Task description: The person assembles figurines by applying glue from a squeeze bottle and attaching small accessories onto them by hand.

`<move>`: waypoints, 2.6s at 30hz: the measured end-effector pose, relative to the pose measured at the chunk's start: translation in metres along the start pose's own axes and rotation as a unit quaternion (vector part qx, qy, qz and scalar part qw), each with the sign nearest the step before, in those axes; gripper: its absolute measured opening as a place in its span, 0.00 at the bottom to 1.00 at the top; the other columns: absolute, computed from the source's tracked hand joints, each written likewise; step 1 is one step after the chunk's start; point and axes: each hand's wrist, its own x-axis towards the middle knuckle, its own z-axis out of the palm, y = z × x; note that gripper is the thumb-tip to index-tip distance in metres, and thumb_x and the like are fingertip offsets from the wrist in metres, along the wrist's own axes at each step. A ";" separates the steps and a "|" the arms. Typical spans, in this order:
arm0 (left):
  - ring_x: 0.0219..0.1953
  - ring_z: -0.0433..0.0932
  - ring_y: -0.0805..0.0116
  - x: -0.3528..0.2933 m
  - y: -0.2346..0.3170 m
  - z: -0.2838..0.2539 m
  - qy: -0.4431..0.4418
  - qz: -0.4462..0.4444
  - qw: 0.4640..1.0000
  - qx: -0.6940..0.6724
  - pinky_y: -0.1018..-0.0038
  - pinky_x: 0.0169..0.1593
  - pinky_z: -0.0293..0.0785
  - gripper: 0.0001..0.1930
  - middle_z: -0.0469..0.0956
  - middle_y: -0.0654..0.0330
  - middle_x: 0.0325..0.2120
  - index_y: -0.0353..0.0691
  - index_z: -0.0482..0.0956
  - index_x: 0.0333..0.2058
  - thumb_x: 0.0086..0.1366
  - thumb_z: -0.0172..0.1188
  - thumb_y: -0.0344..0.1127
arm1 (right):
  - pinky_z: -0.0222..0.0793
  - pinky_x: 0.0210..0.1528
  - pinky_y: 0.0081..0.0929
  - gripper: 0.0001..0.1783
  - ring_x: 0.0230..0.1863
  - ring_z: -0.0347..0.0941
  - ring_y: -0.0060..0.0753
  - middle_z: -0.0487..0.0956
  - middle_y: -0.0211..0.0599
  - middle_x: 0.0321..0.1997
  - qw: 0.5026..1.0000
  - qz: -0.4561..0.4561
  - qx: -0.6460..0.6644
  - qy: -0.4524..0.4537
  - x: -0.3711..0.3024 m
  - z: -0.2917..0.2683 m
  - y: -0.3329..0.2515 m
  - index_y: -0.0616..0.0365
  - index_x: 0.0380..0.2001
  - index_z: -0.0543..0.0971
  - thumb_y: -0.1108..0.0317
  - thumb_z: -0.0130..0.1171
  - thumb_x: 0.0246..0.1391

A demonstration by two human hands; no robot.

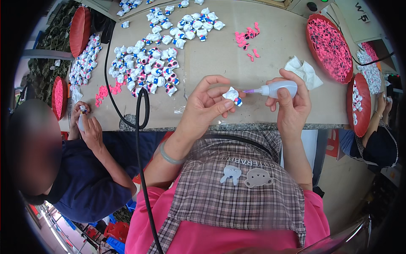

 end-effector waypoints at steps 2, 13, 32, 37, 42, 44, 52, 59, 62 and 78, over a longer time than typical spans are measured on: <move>0.37 0.77 0.73 0.000 -0.008 0.000 0.008 0.033 0.999 0.019 0.80 0.40 0.74 0.15 0.77 0.51 0.45 0.31 0.72 0.48 0.62 0.58 0.26 | 0.65 0.24 0.17 0.23 0.23 0.72 0.24 0.78 0.46 0.37 0.999 -0.027 -0.020 -0.007 -0.003 0.001 -0.002 0.65 0.52 0.68 0.63 0.57 0.59; 0.43 0.79 0.63 -0.003 -0.007 0.004 0.023 0.056 0.998 0.036 0.75 0.45 0.76 0.14 0.77 0.49 0.44 0.30 0.72 0.48 0.64 0.56 0.25 | 0.73 0.31 0.20 0.22 0.32 0.78 0.28 0.80 0.45 0.35 0.952 -0.228 -0.204 -0.021 -0.012 0.003 -0.002 0.68 0.50 0.70 0.63 0.56 0.59; 0.43 0.79 0.63 -0.002 -0.010 0.002 0.014 0.048 0.998 0.030 0.74 0.45 0.77 0.13 0.77 0.51 0.43 0.31 0.70 0.47 0.63 0.54 0.21 | 0.73 0.32 0.24 0.21 0.32 0.79 0.35 0.80 0.46 0.33 0.933 -0.235 -0.270 -0.029 -0.016 0.007 -0.002 0.67 0.47 0.72 0.66 0.61 0.54; 0.43 0.79 0.62 -0.003 -0.010 0.001 0.018 0.052 0.998 0.028 0.74 0.45 0.77 0.13 0.77 0.50 0.43 0.31 0.70 0.47 0.63 0.54 0.21 | 0.72 0.32 0.23 0.20 0.31 0.78 0.34 0.80 0.45 0.32 0.927 -0.242 -0.286 -0.023 -0.016 0.007 -0.002 0.66 0.46 0.72 0.66 0.61 0.54; 0.42 0.80 0.62 -0.002 -0.012 0.002 0.026 0.069 0.997 0.036 0.75 0.43 0.77 0.13 0.77 0.48 0.42 0.32 0.71 0.46 0.62 0.56 0.24 | 0.72 0.31 0.23 0.20 0.30 0.77 0.33 0.81 0.45 0.32 0.925 -0.242 -0.292 -0.028 -0.017 0.006 -0.002 0.66 0.46 0.72 0.66 0.61 0.54; 0.42 0.80 0.62 -0.001 -0.012 0.002 0.026 0.069 0.997 0.037 0.75 0.43 0.77 0.13 0.77 0.48 0.42 0.32 0.71 0.46 0.62 0.56 0.24 | 0.72 0.31 0.23 0.20 0.30 0.77 0.33 0.81 0.45 0.32 0.924 -0.243 -0.293 -0.027 -0.017 0.006 -0.001 0.66 0.46 0.72 0.66 0.62 0.54; 0.44 0.79 0.63 -0.002 -0.011 0.000 0.018 0.062 0.997 0.030 0.74 0.46 0.77 0.13 0.77 0.50 0.44 0.31 0.70 0.47 0.62 0.54 0.20 | 0.72 0.30 0.23 0.21 0.30 0.77 0.33 0.81 0.44 0.32 0.919 -0.248 -0.305 -0.031 -0.016 0.007 -0.002 0.66 0.46 0.72 0.65 0.62 0.53; 0.45 0.79 0.62 -0.001 -0.011 -0.002 0.026 0.057 0.998 0.029 0.73 0.47 0.76 0.13 0.77 0.49 0.44 0.31 0.70 0.47 0.62 0.54 0.21 | 0.72 0.30 0.23 0.20 0.30 0.77 0.33 0.80 0.44 0.32 0.916 -0.249 -0.311 -0.039 -0.015 0.008 -0.002 0.65 0.46 0.73 0.65 0.62 0.53; 0.45 0.79 0.62 -0.001 -0.012 -0.003 0.029 0.056 0.998 0.026 0.73 0.47 0.77 0.14 0.77 0.48 0.44 0.30 0.70 0.47 0.62 0.54 0.21 | 0.72 0.30 0.23 0.20 0.30 0.77 0.33 0.80 0.44 0.32 0.915 -0.254 -0.310 -0.044 -0.015 0.008 -0.002 0.65 0.46 0.73 0.65 0.62 0.53; 0.43 0.80 0.62 0.000 -0.014 -0.003 0.008 0.030 0.999 -0.008 0.74 0.45 0.78 0.14 0.77 0.48 0.44 0.32 0.71 0.48 0.64 0.55 0.26 | 0.72 0.31 0.23 0.21 0.31 0.78 0.34 0.80 0.45 0.32 0.922 -0.253 -0.290 -0.041 -0.015 0.010 0.002 0.66 0.46 0.73 0.66 0.63 0.52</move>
